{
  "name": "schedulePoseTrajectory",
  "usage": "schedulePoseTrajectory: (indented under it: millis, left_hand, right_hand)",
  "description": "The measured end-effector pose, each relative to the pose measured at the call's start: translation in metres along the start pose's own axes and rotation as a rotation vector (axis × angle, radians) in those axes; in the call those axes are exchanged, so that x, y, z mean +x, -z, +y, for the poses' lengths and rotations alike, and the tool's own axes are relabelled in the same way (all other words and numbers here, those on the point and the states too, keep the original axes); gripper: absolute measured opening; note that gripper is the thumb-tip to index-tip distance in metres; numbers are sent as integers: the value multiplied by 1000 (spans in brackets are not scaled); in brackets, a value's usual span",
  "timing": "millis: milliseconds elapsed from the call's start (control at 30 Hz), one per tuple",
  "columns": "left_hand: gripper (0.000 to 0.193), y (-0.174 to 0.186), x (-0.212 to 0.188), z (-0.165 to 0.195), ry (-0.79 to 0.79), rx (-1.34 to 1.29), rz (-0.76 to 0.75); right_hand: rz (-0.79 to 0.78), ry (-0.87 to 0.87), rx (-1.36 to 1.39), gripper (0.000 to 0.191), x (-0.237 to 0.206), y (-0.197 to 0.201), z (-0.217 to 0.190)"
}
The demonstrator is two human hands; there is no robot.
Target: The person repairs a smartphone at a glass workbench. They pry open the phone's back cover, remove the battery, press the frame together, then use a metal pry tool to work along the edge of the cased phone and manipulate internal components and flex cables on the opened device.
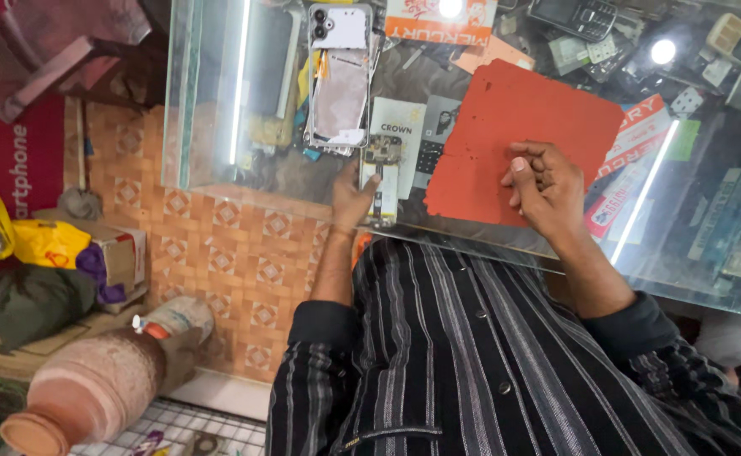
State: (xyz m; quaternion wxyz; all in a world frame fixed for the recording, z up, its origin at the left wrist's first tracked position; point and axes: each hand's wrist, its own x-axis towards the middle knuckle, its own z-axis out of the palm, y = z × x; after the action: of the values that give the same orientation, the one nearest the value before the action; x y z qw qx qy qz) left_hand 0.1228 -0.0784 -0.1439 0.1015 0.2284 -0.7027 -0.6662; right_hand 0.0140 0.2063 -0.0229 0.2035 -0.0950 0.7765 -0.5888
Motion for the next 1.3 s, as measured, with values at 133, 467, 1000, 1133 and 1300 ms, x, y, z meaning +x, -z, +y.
schedulePoseTrajectory:
  millis: [133, 467, 1000, 1133, 1300]
  left_hand:
    - [36, -15, 25, 6, 118, 492, 74]
    - [111, -47, 19, 47, -150, 816, 99]
    - [88, -49, 6, 28, -249, 938, 164]
    - [73, -40, -27, 17, -361, 920, 240]
    - [63, -20, -80, -2, -407, 826, 301]
  right_hand:
    - [18, 12, 21, 26, 0, -2, 4]
    - [40, 30, 26, 25, 2, -5, 12]
    - [26, 102, -19, 21, 5, -5, 13]
    - [34, 134, -94, 20, 7, -6, 16]
    - [6, 110, -175, 20, 11, -4, -3]
